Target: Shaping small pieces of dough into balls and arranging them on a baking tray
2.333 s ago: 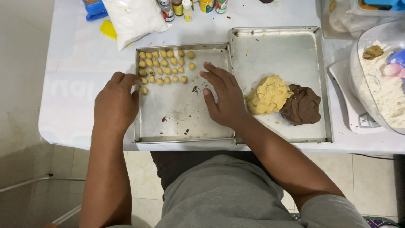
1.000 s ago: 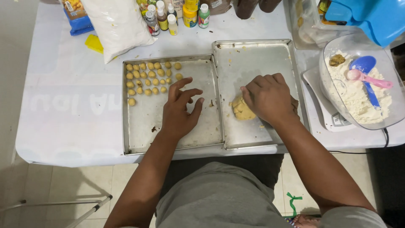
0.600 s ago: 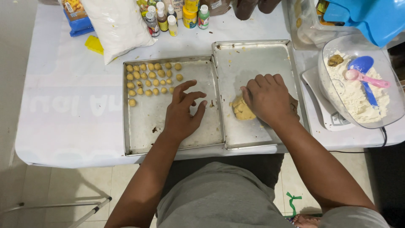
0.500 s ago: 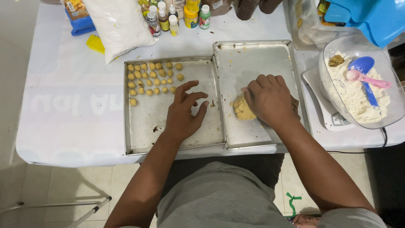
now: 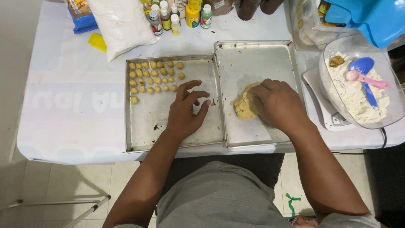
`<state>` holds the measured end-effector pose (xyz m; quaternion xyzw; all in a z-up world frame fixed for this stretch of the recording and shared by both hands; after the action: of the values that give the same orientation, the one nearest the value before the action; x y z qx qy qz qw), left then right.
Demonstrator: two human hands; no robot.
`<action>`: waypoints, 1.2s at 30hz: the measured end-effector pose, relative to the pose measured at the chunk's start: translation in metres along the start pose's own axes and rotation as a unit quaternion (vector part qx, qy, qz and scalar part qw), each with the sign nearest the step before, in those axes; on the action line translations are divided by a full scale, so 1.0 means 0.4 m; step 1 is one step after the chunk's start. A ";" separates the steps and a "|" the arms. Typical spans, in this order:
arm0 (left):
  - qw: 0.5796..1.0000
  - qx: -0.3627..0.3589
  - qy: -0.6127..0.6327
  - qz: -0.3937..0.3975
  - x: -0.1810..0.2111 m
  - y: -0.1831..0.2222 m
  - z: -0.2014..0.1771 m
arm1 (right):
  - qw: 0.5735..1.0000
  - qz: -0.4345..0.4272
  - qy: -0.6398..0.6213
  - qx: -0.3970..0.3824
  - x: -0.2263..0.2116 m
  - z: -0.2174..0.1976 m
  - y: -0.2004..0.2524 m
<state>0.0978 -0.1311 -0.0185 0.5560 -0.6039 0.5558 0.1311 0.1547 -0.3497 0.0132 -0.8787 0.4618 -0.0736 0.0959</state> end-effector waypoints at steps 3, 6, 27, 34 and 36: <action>0.997 -0.014 0.046 -0.066 -0.029 -0.005 0.022 | 0.989 0.031 -0.136 0.043 -0.045 -0.042 -0.010; 0.987 -0.021 0.101 -0.126 -0.070 -0.011 0.056 | 0.962 0.041 -0.259 0.072 -0.092 -0.016 -0.018; 0.621 0.017 0.579 -0.529 -0.177 0.057 0.135 | 0.897 -0.090 -0.338 0.270 -0.298 0.113 -0.080; 0.540 0.086 0.626 -0.555 -0.212 0.056 0.115 | 0.887 -0.162 -0.328 0.281 -0.342 0.084 -0.080; 0.540 0.096 0.622 -0.558 -0.221 0.055 0.114 | 0.883 -0.180 -0.332 0.277 -0.348 0.069 -0.082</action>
<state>0.1313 -0.1270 -0.1147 0.3044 0.1191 0.6314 0.7032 0.1085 -0.2139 -0.0114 -0.8573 0.1975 0.0820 0.4682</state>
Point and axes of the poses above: each hand's wrist, its own y-axis away from the middle knuckle, its own z-axis out of the palm, x = y × z, the point moved 8 cm from there along -y, towards the middle knuckle, and after that the axes turned 13 degrees about x, right-handed, at the moved point
